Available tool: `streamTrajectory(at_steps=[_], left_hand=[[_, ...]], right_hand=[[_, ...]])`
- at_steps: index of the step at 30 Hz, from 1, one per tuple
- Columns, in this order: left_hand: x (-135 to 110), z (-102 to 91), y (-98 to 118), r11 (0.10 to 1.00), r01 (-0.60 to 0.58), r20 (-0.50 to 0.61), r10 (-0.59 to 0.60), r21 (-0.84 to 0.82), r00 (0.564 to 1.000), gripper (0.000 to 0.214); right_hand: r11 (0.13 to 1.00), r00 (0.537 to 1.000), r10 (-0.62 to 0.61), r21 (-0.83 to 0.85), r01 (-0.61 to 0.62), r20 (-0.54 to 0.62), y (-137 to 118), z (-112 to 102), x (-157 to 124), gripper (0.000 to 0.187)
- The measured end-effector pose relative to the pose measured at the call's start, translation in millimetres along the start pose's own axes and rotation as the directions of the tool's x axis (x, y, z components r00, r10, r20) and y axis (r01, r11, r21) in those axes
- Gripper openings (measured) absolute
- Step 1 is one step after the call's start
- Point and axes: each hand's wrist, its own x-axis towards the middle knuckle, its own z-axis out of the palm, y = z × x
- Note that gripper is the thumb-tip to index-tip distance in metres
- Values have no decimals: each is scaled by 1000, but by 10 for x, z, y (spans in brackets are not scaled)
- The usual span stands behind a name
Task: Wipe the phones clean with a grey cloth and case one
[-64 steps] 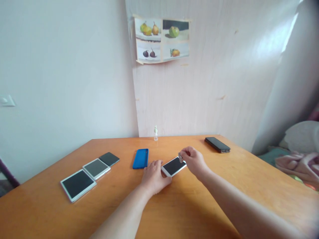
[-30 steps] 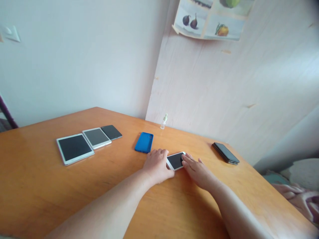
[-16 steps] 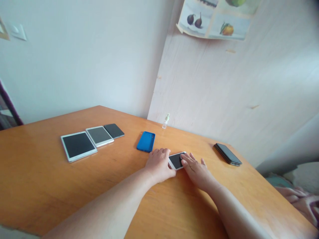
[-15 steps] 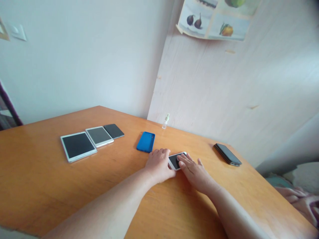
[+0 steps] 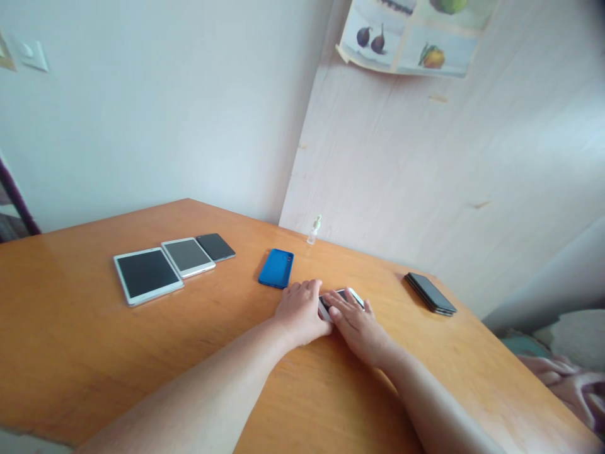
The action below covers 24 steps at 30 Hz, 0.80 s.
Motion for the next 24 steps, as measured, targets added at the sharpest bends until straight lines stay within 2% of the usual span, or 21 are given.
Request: streamTrajectory(at_steps=[2,3,4,6,8,10,12,14,16,17,19,22,24], left_hand=[[-1,14,-10,1000,3,3,-3,-21,1000,64],[0,22,-15,1000,6,4,-6,-25,1000,67],[2,30,-19,1000,9,3,-9,-24,1000,70],[7,45,-23,1000,16,1,-16,-11,1000,77],[12,54,-25,1000,18,3,-18,-1,1000,84],[14,54,-24,1000,14,4,-14,-1,1000,85],[13,45,-22,1000,9,-5,-9,-2,1000,80],[10,33,-21,1000,6,-13,-6,-7,1000,73],[9,24,-20,1000,1,-18,-1,-14,1000,69],[10,21,-21,1000,0,-18,0,-13,1000,69],[13,21,-21,1000,1,-14,-1,-4,1000,73],[19,24,-22,1000,0,-2,0,5,1000,80],[19,20,-23,1000,-5,0,5,3,1000,78]], right_hand=[[992,991,-125,24,124,38,-127,3,-12,53],[991,991,-132,18,132,36,-139,2,5,53],[995,995,-97,1,97,20,-111,-2,36,54],[997,997,65,-40,-66,-41,30,-10,120,55],[969,967,234,-58,-241,-103,189,-18,186,56],[950,947,297,-64,-306,-123,250,-22,189,57],[972,971,225,-55,-230,-86,176,-19,128,57],[998,998,61,-19,-61,-12,35,-12,47,57],[998,997,-65,13,64,41,-53,-10,0,55],[998,997,-67,11,66,43,-48,-14,1,55],[998,998,62,-30,-62,-1,55,-29,43,55],[943,946,315,-84,-322,-80,254,-57,115,57],[940,945,320,-98,-326,-72,246,-68,97,57]])
